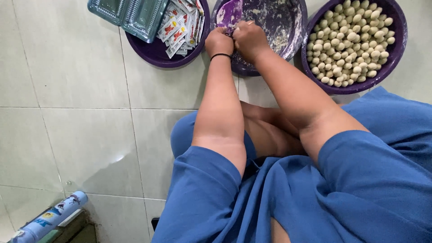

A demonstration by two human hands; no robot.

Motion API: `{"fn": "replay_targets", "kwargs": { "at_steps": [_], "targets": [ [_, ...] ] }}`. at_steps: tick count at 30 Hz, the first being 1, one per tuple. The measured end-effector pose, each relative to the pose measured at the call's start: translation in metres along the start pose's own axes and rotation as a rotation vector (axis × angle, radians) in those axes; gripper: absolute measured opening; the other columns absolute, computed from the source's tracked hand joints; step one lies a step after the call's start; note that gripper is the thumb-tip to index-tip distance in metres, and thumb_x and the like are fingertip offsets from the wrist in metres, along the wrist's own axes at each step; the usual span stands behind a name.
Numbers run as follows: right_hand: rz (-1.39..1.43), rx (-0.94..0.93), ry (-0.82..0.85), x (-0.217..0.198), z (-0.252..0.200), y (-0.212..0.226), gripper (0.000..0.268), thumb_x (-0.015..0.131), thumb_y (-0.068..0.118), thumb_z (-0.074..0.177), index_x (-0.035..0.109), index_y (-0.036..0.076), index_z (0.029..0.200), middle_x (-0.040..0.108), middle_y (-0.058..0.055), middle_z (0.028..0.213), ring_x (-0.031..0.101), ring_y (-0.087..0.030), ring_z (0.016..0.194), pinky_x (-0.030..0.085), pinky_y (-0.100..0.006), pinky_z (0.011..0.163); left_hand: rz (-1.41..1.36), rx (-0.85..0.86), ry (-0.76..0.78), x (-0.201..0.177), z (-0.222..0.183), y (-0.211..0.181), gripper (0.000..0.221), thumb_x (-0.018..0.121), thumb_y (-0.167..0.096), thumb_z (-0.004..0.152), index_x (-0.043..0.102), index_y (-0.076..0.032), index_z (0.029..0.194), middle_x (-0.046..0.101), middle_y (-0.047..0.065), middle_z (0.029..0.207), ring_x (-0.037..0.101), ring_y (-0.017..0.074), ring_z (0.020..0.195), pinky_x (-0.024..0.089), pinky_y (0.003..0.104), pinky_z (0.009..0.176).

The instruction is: Rolling small pieces of dough into uniform balls using palms and placing them into a bowl.

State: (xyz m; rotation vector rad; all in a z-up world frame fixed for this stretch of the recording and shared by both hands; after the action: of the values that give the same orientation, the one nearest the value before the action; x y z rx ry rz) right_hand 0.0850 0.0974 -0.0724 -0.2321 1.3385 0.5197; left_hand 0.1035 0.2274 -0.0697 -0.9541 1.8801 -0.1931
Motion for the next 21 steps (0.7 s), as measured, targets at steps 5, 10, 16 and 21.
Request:
{"fn": "replay_targets", "kwargs": {
  "at_steps": [5,10,16,21],
  "targets": [
    [0.236,0.09,0.036,-0.012,-0.013,-0.024,0.019,0.061,0.004,0.089,0.076,0.005,0.101,0.065,-0.012,0.096,0.059,-0.033,0.084,0.054,-0.043,0.062,0.002,-0.008,0.008,0.001,-0.001,-0.002,0.041,0.053,-0.007,0.089,0.079,-0.031,0.109,0.076,0.006,0.117,0.072,0.0296,0.102,0.059,0.04,0.087],
    [0.216,-0.012,0.146,-0.02,-0.02,-0.012,0.04,0.064,0.006,0.098,0.064,0.001,0.138,0.065,-0.021,0.133,0.06,-0.044,0.113,0.057,-0.056,0.082,-0.041,0.043,0.06,-0.008,-0.017,-0.01,0.037,0.068,-0.008,0.089,0.078,-0.032,0.116,0.079,0.008,0.114,0.073,0.0259,0.091,0.058,0.04,0.074],
    [-0.019,-0.168,0.025,0.009,-0.024,-0.007,0.01,0.061,-0.007,0.084,0.067,0.0,0.09,0.064,-0.014,0.088,0.057,-0.032,0.074,0.055,-0.042,0.055,0.076,0.146,0.076,0.006,-0.013,-0.01,0.039,0.053,-0.009,0.088,0.079,-0.027,0.112,0.078,0.004,0.11,0.071,0.0284,0.092,0.055,0.04,0.074],
    [0.212,0.068,-0.032,0.014,-0.016,-0.026,0.015,0.061,0.005,0.087,0.072,0.008,0.078,0.068,-0.009,0.074,0.059,-0.028,0.068,0.052,-0.042,0.069,0.126,0.176,-0.023,0.012,-0.012,-0.012,0.023,0.059,-0.01,0.082,0.076,-0.024,0.088,0.077,0.007,0.089,0.067,0.03,0.078,0.051,0.044,0.062]
  ]
}}
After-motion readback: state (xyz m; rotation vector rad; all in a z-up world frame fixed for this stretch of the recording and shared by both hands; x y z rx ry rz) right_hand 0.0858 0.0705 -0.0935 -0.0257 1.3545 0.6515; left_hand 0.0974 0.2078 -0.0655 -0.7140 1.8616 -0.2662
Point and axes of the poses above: each hand's wrist, its own z-axis towards the middle knuckle, its own x-axis out of the palm, y = z × x, the point moved 4 cm from there along z, towards the middle knuckle
